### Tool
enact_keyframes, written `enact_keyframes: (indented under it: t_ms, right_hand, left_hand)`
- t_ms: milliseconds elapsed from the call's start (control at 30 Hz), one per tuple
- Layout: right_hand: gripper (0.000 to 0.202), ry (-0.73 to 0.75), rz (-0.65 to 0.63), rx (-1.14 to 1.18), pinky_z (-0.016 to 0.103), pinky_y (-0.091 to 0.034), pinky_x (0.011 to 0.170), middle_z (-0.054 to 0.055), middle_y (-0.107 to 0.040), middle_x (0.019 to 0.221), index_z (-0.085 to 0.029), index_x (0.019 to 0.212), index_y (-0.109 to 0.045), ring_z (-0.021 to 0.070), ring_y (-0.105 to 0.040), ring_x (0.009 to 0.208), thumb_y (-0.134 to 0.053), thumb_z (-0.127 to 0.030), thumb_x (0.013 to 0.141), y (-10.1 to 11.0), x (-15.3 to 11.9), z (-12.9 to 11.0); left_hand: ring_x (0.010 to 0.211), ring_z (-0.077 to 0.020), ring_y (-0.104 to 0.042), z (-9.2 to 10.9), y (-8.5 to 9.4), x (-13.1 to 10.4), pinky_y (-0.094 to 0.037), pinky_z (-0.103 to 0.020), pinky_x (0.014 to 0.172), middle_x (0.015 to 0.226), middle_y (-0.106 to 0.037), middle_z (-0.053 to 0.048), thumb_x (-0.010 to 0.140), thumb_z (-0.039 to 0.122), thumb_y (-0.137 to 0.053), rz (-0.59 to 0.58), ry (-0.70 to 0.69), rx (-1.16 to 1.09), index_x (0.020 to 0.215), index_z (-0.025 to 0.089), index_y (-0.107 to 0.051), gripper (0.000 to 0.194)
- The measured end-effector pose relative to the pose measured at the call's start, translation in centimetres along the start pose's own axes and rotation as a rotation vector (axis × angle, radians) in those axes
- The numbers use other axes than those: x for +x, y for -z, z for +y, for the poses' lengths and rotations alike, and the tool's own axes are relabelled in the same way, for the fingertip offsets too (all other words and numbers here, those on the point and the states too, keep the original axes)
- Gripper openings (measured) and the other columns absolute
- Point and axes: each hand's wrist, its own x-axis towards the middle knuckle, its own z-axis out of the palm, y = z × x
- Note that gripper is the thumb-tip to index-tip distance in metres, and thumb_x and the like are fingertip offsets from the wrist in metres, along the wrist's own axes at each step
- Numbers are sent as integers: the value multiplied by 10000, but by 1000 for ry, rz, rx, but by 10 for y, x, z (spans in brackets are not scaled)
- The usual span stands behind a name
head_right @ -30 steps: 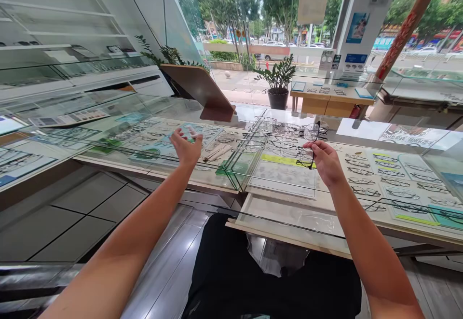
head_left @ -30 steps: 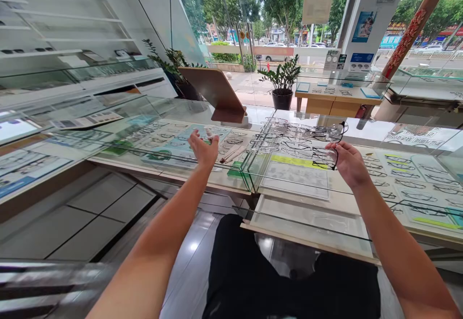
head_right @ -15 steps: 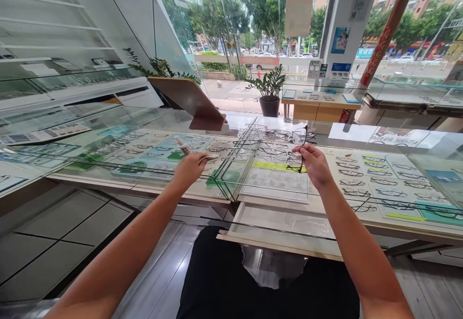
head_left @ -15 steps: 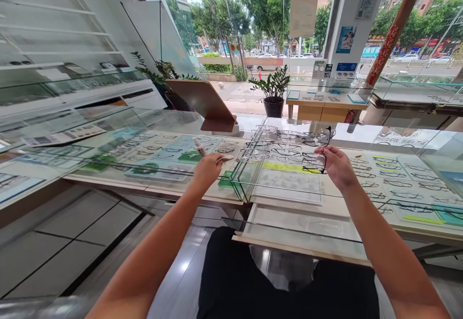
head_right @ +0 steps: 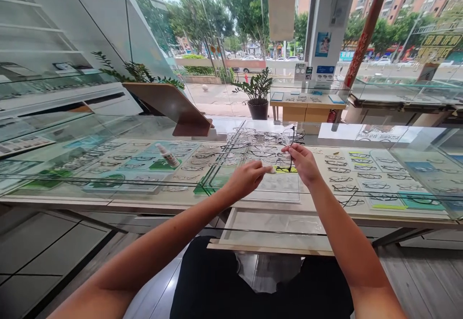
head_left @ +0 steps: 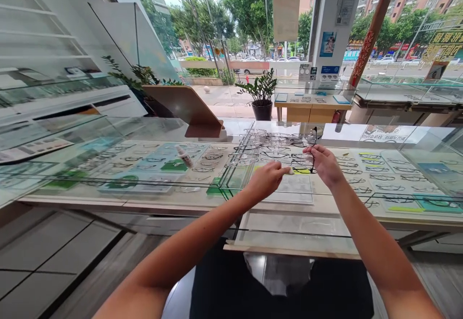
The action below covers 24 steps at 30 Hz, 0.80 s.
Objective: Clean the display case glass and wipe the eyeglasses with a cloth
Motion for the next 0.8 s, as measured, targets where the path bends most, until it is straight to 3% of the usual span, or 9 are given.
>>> enact_keyframes:
  t_ms: [133,233,600,800]
  right_hand:
    - [356,2,6,-19,382,-525,914,10,-771,916,-273,777,-704,230,-683,1009,-935,-514,652,0,-1,-2]
    - [346,-1,2,-22,387,-529,908,16,-774,932,-271,789,-704,237,-687,1021,-925,-509,670,-1,-3,-4]
    - [343,-16,2,-20,365,-510,843,19,-777,927,-269,792,-712,223,-676,973,-928,-499,658,0,-3,-3]
    - [340,-17,13,-35,368,-501,827,21,-774,926,-268,794,-706,221,-663,948,-919,-496,661,2,-1,-1]
  left_hand:
    - [956,-247,-624,9,-17,4,-508,-333,706,1043,-663,-128,1016,123,-400,-172,-68,87,1338,198,-671,428]
    - [994,-257,-617,6,-25,-2,-516,-347,726,1084,-659,-141,979,80,-416,-231,-147,104,1388,167,-630,469]
    - [952,-256,-628,1,-13,-6,-470,-347,714,1039,-672,-126,977,142,-435,-284,-206,122,1377,200,-668,466]
    - [1018,-266,-674,-2,-6,-16,-519,-371,822,1120,-709,-117,1001,233,-461,-229,-118,-34,1382,228,-646,423]
